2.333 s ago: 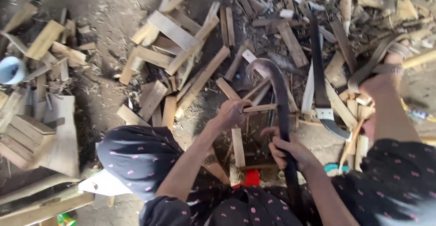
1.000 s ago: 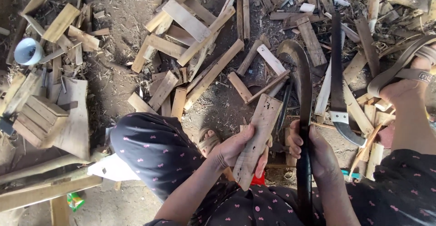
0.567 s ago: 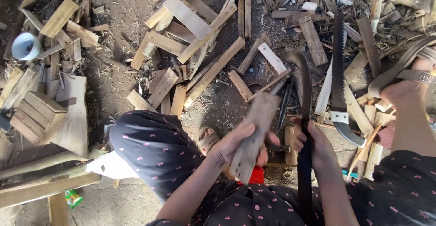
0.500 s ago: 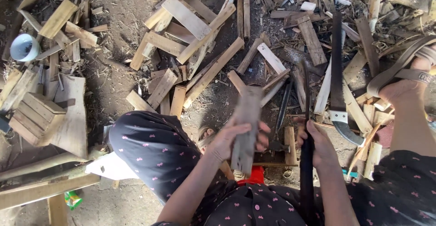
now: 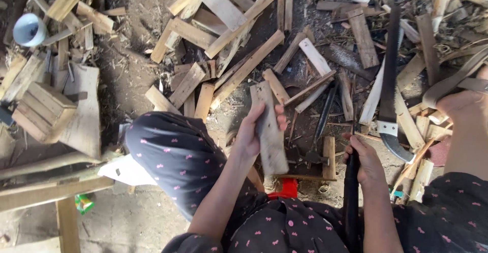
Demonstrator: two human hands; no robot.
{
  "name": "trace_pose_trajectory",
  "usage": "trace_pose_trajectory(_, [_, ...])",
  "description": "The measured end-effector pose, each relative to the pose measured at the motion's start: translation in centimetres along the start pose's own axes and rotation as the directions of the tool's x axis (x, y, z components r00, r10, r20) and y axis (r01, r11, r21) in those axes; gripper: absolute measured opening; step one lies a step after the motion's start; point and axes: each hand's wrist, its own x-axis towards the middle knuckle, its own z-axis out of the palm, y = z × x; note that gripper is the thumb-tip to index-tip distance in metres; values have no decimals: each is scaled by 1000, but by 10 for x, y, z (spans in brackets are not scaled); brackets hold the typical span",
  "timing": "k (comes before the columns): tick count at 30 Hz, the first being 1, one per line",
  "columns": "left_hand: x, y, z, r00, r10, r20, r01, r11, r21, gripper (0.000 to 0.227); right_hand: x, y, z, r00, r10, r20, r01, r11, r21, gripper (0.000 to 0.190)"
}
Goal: The person sits on the ground and uses a curved blade to shave and shape a small piece of wood. They repeatedly hold the wood in one hand and scrape the blade along its surface to remove material, occasionally inspecting the piece.
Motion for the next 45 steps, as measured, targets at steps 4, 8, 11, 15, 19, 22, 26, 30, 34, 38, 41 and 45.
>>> trace_pose_trajectory(4, [22,-9,-29,998,-21,-63,6,975,-222,34,27,30,-17,1000,6,19,-5,999,-51,30])
trace_pose_trajectory(8, [39,-15,-42,972,-62,-225,-31,920,-391,33,9,17,-6,1000,-9,19,11,995,-95,30])
trace_pose_trajectory(11, [43,-22,-45,952,-72,-296,-72,891,-447,32,-12,-2,7,999,-21,39,24,997,-78,29])
trace_pose_trajectory(15, [46,-44,-40,919,150,-364,-258,927,-271,25,-52,-21,32,993,33,113,-39,998,46,31])
trace_pose_trajectory(19, [41,-58,8,830,429,-356,-435,898,69,57,-75,-24,64,963,-92,255,80,995,58,41])
trace_pose_trajectory(22, [21,-51,53,775,538,-331,-528,839,129,72,-84,-35,80,953,-174,249,216,964,-155,19])
trace_pose_trajectory(26, [13,-54,70,798,561,-221,-537,828,162,78,-86,-42,77,977,-193,90,205,969,-141,21])
trace_pose_trajectory(30, [14,-42,73,825,545,-153,-520,836,172,63,-115,-71,62,969,-243,36,246,959,-144,24])
trace_pose_trajectory(34, [13,4,49,828,516,-220,-514,855,71,54,-143,-95,-50,866,-339,367,289,939,185,48])
trace_pose_trajectory(38, [15,9,26,689,630,-358,-574,776,262,64,-106,-61,-178,859,-509,-61,479,840,-255,41])
trace_pose_trajectory(41, [21,1,18,667,652,-359,-579,758,301,65,-21,-15,-251,880,-405,-249,248,837,-487,37])
trace_pose_trajectory(45, [45,-2,-37,624,686,-375,-529,723,444,72,92,-2,-324,881,-361,-307,153,830,-537,44])
